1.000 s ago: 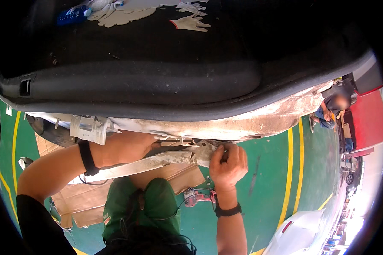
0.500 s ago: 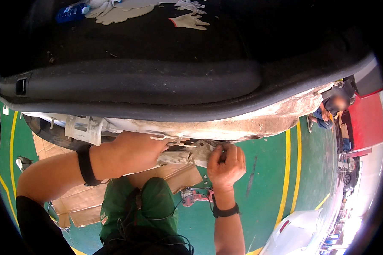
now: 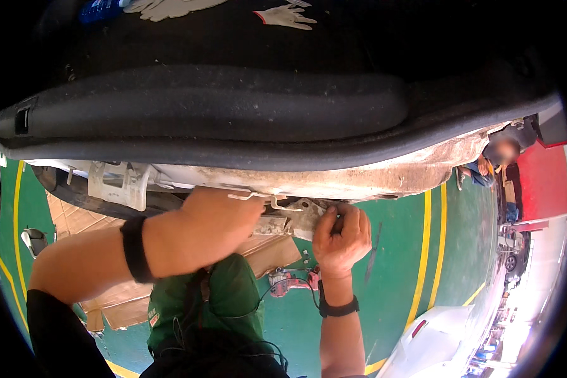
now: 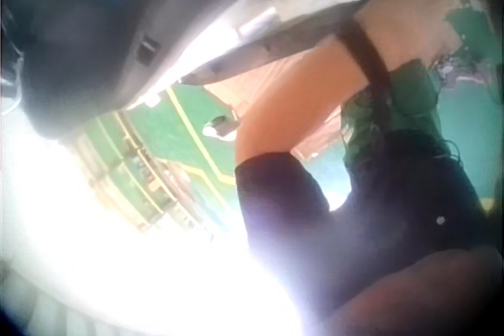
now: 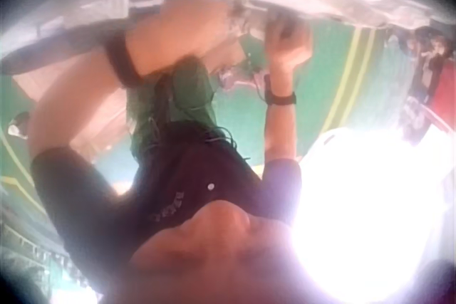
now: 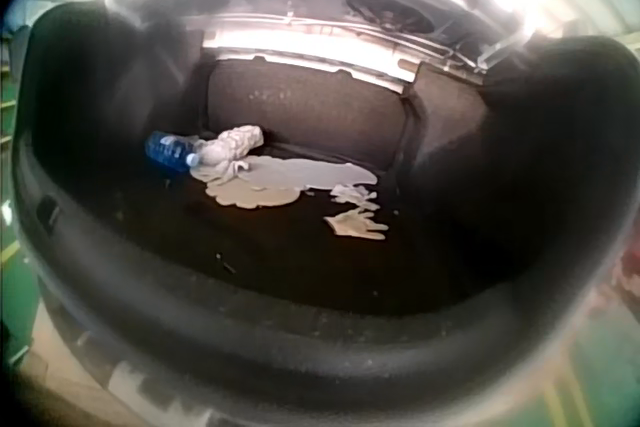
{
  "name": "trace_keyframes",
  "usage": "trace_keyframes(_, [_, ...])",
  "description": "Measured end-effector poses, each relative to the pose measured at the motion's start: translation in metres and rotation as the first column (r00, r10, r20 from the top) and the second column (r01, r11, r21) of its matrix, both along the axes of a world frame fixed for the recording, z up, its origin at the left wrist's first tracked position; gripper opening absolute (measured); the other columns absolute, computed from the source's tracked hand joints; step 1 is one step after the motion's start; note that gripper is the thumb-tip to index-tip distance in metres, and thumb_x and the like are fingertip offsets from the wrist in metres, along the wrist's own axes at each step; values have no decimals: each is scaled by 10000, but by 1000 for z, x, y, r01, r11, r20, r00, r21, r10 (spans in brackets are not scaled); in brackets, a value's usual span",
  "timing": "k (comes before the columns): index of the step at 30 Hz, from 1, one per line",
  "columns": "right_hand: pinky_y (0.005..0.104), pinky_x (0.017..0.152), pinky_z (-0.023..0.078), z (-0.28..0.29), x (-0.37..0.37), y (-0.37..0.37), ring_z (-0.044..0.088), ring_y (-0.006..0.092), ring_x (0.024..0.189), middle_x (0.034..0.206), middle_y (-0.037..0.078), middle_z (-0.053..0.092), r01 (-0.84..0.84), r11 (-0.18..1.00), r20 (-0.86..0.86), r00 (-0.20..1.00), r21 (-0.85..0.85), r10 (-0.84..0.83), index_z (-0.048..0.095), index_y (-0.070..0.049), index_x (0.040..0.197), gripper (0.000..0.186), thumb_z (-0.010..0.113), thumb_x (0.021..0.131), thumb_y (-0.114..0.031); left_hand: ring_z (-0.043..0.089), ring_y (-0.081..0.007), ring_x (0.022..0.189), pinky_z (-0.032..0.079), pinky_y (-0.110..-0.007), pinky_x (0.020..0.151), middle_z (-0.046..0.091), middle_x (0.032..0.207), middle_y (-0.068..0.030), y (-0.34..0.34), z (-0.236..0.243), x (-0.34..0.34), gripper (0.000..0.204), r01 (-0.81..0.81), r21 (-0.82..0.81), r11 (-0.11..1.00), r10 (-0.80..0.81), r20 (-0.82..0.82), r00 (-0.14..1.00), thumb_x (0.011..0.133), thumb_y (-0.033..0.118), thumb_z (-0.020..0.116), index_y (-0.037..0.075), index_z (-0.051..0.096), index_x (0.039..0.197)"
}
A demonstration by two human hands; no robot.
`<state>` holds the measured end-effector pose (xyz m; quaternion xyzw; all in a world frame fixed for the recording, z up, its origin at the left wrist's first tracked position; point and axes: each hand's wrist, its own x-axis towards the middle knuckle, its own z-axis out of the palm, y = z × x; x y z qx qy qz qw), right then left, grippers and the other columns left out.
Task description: The person manipulates the internal structure and a white metal bracket behind a damaged car bumper while kneeling behind the open trunk. They move the metal bar and attempt to secure or align parts by hand.
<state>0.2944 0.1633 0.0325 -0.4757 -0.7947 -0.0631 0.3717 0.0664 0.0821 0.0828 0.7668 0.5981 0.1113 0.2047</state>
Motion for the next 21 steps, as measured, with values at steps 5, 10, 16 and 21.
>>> trace_keyframes(5, [426, 543, 411, 1, 0, -1, 515, 292, 583, 632, 70, 508, -10, 1000, -16, 1000, -18, 10, 620, -69, 778, 69, 659, 836, -72, 700, -388, 857, 560, -491, 722, 723, 953, -159, 6, -15, -27, 301, -9, -306, 952, 57, 150, 987, 1010, 255, 506, 74, 629, 1216])
trace_keyframes(10, [424, 540, 411, 1, -3, -1, 515, 287, 583, 636, 65, 512, -29, 1000, -18, 999, 7, 29, 624, -74, 773, 70, 667, 828, -68, 613, -406, 1146, 454, -465, 1025, 655, 1300, -197, 27, -76, -43, 479, 68, -429, 901, 59, 277, 959, 1080, 437, 436, 81, 585, 1364])
trace_keyframes(16, [423, 530, 411, 1, -1, -1, 518, 283, 579, 637, 62, 513, -10, 1000, -13, 1000, -4, 10, 630, -76, 781, 58, 667, 825, -67, 633, -363, 1113, 478, -442, 983, 662, 1240, -199, 24, -54, -42, 359, 65, -335, 940, -10, 162, 987, 1056, 290, 466, 63, 626, 1282])
trace_keyframes(21, [418, 524, 413, 0, 3, -1, 519, 278, 575, 635, 57, 514, 4, 1000, 0, 1000, 12, -4, 629, -79, 783, 59, 666, 828, -74, 688, -436, 859, 547, -515, 726, 696, 981, -252, 3, -28, -38, 264, -14, -209, 978, 50, 171, 984, 993, 192, 538, 33, 622, 1187])
